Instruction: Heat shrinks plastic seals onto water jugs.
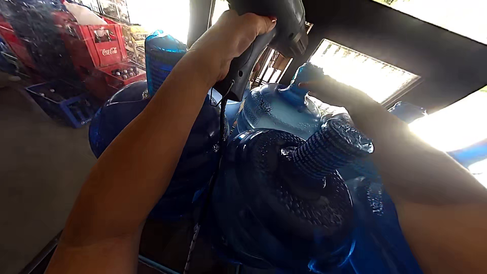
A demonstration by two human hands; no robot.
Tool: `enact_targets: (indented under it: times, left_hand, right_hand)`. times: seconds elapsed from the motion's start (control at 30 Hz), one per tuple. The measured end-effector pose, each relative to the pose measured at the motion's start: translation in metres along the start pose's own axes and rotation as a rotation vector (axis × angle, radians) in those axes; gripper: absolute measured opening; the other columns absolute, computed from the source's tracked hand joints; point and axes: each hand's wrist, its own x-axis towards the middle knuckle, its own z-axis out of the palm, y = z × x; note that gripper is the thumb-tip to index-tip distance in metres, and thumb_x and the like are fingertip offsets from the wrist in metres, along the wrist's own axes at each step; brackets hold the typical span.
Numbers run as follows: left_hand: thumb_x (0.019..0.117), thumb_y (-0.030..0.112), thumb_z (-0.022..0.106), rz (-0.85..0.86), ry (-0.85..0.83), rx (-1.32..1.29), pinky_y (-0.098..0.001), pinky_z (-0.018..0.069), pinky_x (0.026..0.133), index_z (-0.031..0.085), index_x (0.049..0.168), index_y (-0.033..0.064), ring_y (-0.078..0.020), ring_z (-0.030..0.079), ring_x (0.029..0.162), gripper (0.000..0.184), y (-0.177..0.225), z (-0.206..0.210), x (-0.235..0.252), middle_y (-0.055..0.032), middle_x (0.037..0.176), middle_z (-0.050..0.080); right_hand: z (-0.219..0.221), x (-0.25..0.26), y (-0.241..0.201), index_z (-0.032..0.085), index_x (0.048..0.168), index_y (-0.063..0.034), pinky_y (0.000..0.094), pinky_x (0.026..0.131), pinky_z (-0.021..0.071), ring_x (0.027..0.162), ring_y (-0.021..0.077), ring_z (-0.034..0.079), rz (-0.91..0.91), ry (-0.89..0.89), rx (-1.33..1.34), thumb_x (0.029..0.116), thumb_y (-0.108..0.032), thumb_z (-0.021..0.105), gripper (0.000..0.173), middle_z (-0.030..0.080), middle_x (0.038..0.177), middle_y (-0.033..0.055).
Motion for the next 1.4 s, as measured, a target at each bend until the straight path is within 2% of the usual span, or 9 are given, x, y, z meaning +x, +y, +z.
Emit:
enact_targets:
  times: [0.2, 0.47, 0.77, 0.87, 0.97, 1.1, 1.2, 1.33, 1.4]
  left_hand:
    - [0.1030, 0.034, 0.061, -0.067, -0.055, 0.105, -0.0274, 0.0589, 0.056, 0.061, 0.119, 0.0104, -0.0131, 0.068, 0.067, 0.028, 0.003, 0.007, -0.008, -0.0060, 0.090, 0.067]
    - [0.1004, 0.031, 0.065, -0.075, -0.064, 0.236, -0.0290, 0.0606, 0.059, 0.060, 0.121, 0.0084, -0.0140, 0.070, 0.072, 0.031, 0.001, 0.011, -0.010, -0.0081, 0.097, 0.067]
    - [0.1036, 0.031, 0.060, 0.027, -0.002, -0.036, -0.0279, 0.0613, 0.059, 0.060, 0.119, 0.0097, -0.0147, 0.071, 0.070, 0.026, 0.009, 0.006, -0.015, -0.0060, 0.090, 0.069]
    - [0.1039, 0.028, 0.060, 0.092, 0.041, -0.101, -0.0284, 0.0620, 0.063, 0.059, 0.121, 0.0084, -0.0145, 0.071, 0.075, 0.026, 0.010, 0.004, -0.014, -0.0059, 0.096, 0.068]
    - [0.1042, 0.023, 0.059, 0.167, 0.111, -0.149, -0.0280, 0.0616, 0.064, 0.058, 0.120, 0.0077, -0.0145, 0.070, 0.076, 0.022, 0.008, 0.001, -0.010, -0.0066, 0.099, 0.067]
    - [0.1034, 0.015, 0.057, 0.184, 0.214, -0.174, -0.0286, 0.0610, 0.064, 0.058, 0.116, 0.0053, -0.0171, 0.069, 0.079, 0.016, 0.009, -0.003, -0.004, -0.0098, 0.101, 0.064]
    - [0.1028, 0.010, 0.057, 0.175, 0.247, -0.186, -0.0270, 0.0597, 0.060, 0.057, 0.112, 0.0041, -0.0167, 0.068, 0.075, 0.012, 0.008, -0.005, -0.002, -0.0105, 0.097, 0.063]
    - [0.1027, 0.012, 0.057, 0.193, 0.240, -0.139, -0.0281, 0.0599, 0.062, 0.059, 0.111, 0.0047, -0.0170, 0.068, 0.078, 0.012, 0.005, -0.006, 0.002, -0.0100, 0.099, 0.063]
    - [0.1018, 0.021, 0.062, 0.128, 0.268, -0.107, -0.0301, 0.0607, 0.064, 0.058, 0.120, 0.0066, -0.0169, 0.069, 0.082, 0.024, 0.003, -0.002, 0.001, -0.0094, 0.105, 0.064]
  right_hand:
    - [-0.017, -0.025, 0.005, 0.024, 0.157, 0.0055, 0.0607, 0.113, 0.0353, 0.139, 0.0454, 0.045, 0.308, 0.015, -0.309, 0.0998, -0.014, 0.064, 0.073, 0.047, 0.150, 0.0312]
    - [-0.020, -0.028, 0.075, 0.055, 0.136, 0.0111, 0.0675, 0.104, 0.0386, 0.125, 0.0518, 0.055, 0.316, 0.525, -0.280, 0.1062, -0.013, 0.045, 0.039, 0.059, 0.129, 0.0378]
    - [-0.018, -0.013, 0.066, 0.054, 0.138, 0.0098, 0.0620, 0.112, 0.0344, 0.138, 0.0454, 0.047, 0.463, 0.377, -0.285, 0.1102, -0.016, 0.044, 0.039, 0.053, 0.143, 0.0315]
    - [-0.010, -0.014, 0.032, 0.047, 0.141, 0.0130, 0.0625, 0.111, 0.0344, 0.137, 0.0481, 0.046, 0.262, 0.441, -0.237, 0.1118, -0.016, 0.037, 0.042, 0.051, 0.142, 0.0362]
    - [0.003, 0.004, -0.023, 0.033, 0.155, 0.0070, 0.0588, 0.120, 0.0266, 0.149, 0.0429, 0.034, 0.043, 0.414, -0.168, 0.1132, -0.040, 0.019, 0.065, 0.036, 0.158, 0.0321]
    - [0.014, 0.062, -0.067, 0.041, 0.152, 0.0040, 0.0706, 0.111, 0.0320, 0.142, 0.0469, 0.043, 0.228, 0.188, -0.503, 0.1076, -0.061, 0.017, 0.082, 0.047, 0.150, 0.0321]
    - [0.028, 0.075, -0.089, 0.044, 0.150, 0.0036, 0.0661, 0.115, 0.0272, 0.147, 0.0434, 0.036, 0.353, -0.030, -0.561, 0.1122, -0.048, 0.015, 0.071, 0.041, 0.155, 0.0303]
    - [0.023, 0.088, -0.077, 0.040, 0.154, -0.0004, 0.0577, 0.114, 0.0299, 0.143, 0.0389, 0.040, 0.263, -0.074, -0.458, 0.1128, -0.044, 0.017, 0.064, 0.040, 0.155, 0.0271]
    - [0.019, 0.070, -0.072, 0.049, 0.150, -0.0045, 0.0693, 0.112, 0.0303, 0.143, 0.0427, 0.042, 0.178, 0.005, -0.490, 0.1102, -0.054, 0.015, 0.071, 0.048, 0.152, 0.0267]
